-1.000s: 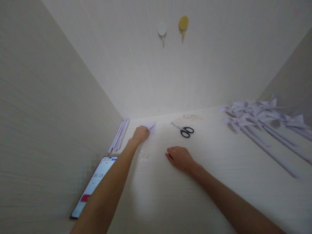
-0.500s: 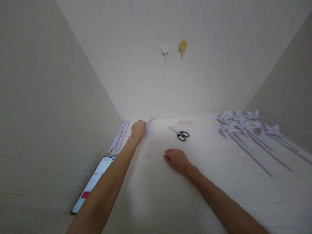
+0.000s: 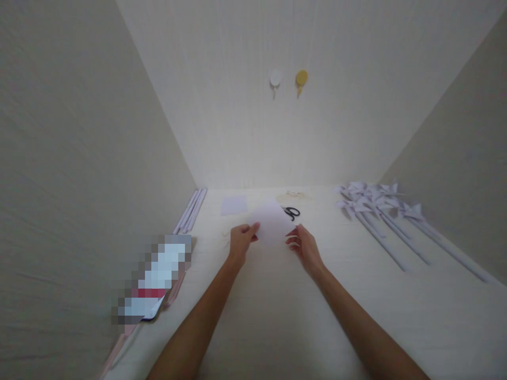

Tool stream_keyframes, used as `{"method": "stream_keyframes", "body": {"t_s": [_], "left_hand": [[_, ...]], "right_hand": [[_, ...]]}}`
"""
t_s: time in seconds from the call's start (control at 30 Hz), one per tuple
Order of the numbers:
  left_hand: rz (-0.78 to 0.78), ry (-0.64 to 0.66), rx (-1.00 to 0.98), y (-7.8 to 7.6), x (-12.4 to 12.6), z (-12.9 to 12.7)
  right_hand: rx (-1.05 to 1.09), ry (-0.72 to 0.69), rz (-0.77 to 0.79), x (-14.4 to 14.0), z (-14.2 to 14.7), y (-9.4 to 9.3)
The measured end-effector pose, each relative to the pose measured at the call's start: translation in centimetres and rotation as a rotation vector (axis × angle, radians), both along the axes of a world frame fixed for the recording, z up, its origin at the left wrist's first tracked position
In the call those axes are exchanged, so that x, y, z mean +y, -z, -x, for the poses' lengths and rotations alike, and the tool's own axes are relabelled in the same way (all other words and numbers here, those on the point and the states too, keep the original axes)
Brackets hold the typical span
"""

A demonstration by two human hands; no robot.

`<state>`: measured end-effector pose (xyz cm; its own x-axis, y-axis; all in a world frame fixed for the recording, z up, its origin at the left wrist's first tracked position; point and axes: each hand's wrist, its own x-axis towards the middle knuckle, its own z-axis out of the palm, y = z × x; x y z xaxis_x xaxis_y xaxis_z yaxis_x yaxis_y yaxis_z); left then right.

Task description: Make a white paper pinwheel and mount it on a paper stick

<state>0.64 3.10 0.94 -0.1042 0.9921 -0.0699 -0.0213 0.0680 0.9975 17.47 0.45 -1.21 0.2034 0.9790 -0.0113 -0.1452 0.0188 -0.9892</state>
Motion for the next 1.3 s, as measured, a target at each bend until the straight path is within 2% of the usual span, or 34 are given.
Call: {"method": "stream_keyframes", "body": {"t_s": [0.2, 0.37, 0.93, 1.1, 1.3], "left_hand": [[0.037, 0.083, -0.009, 2.0, -0.8, -0.3], [-0.005, 0.043, 0.038, 2.8, -0.4, 0.2], [-0.156, -0.072, 0.196, 1.7, -1.0, 0.3], [-0.123, -0.036, 0.161, 1.6, -1.0, 0.2], [-0.07, 0.096, 0.05, 1.8, -0.6, 0.4]], "right_hand": [[-0.105, 0.031, -0.021, -0.6, -0.3, 0.8], [-0.207, 0.013, 0.004, -0.8, -0.2, 0.4], [-0.421, 0.04, -0.021, -1.3, -0.1, -0.7], [-0.429, 0.027, -0.028, -0.9, -0.7, -0.4], [-0.378, 0.003, -0.046, -0.4, -1.3, -0.2]]}}
